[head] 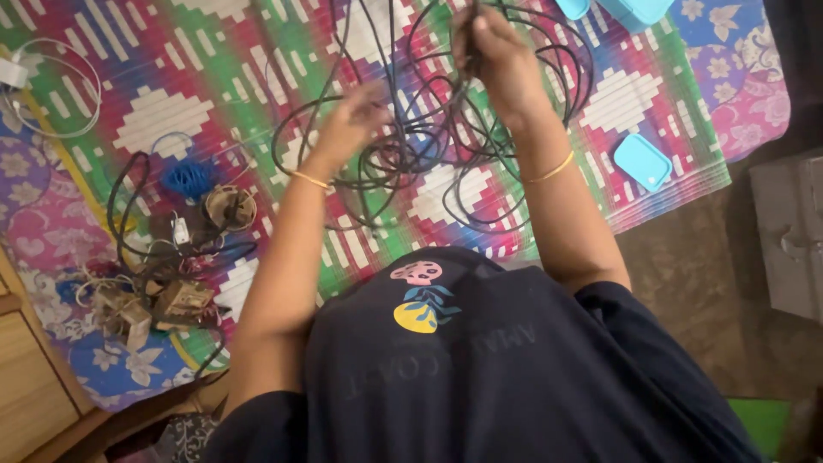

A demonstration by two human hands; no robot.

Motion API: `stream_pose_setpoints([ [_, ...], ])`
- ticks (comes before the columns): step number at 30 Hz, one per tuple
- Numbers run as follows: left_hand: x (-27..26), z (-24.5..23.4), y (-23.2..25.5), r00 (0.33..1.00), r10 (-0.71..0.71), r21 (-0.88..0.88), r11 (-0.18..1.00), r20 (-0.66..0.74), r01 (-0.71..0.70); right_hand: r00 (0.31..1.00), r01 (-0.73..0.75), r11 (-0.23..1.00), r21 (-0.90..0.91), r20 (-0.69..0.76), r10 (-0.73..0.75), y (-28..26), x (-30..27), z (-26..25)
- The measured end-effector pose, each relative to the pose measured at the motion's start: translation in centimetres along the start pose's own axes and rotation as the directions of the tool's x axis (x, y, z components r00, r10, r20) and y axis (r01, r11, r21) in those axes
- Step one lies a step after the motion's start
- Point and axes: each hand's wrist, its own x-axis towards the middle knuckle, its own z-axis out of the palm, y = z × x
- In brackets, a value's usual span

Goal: The person repeatedly handles a tangled bundle of black cables on a patterned tablecloth, attempting to separate and straighten the cords. The hands pull and lift sections of the cables, but the bundle remains largely tangled by the end of the clip.

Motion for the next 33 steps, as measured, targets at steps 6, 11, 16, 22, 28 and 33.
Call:
stream_pose_setpoints([
  [6, -1.1, 4.4, -3.4, 0.979, -0.140, 0.449, 0.892, 0.149, 0.059, 0.999, 0.006, 0.985, -0.173, 0.051, 0.003, 1.7, 0.1, -0.1],
  [11, -1.0, 3.3, -8.4, 0.993, -0.115, 0.367, 0.924, 0.002, 0.106, 0.964, -0.247, 0.748, -0.616, -0.079, 0.254, 11.0, -0.5, -5.8],
  [16, -1.2, 2.3, -10.0, 0.985, 0.111, 0.522, 0.853, -0.130, -0.028, 0.930, 0.223, 0.065, -0.973, 0.232, 0.284, 19.9, -3.5, -5.1],
  [22, -3.7, 1.6, -18.0, 0.996, 0.004, 0.514, 0.857, 0.086, -0.047, 0.888, 0.173, -0.074, -0.982, 0.123, 0.444, 24.9, -6.4, -4.8],
  [28, -4.8, 1.8, -12.1, 0.982, -0.187, 0.494, 0.856, 0.024, 0.151, 0.922, 0.111, 0.155, -0.982, 0.160, 0.354, 21.8, -5.3, -3.9],
  [33, -3.6, 2.4, -6.7, 0.975, -0.216, 0.487, 0.847, -0.046, 0.211, 0.991, 0.131, 0.205, -0.970, 0.133, -0.003, 14.4, -2.4, -2.7],
])
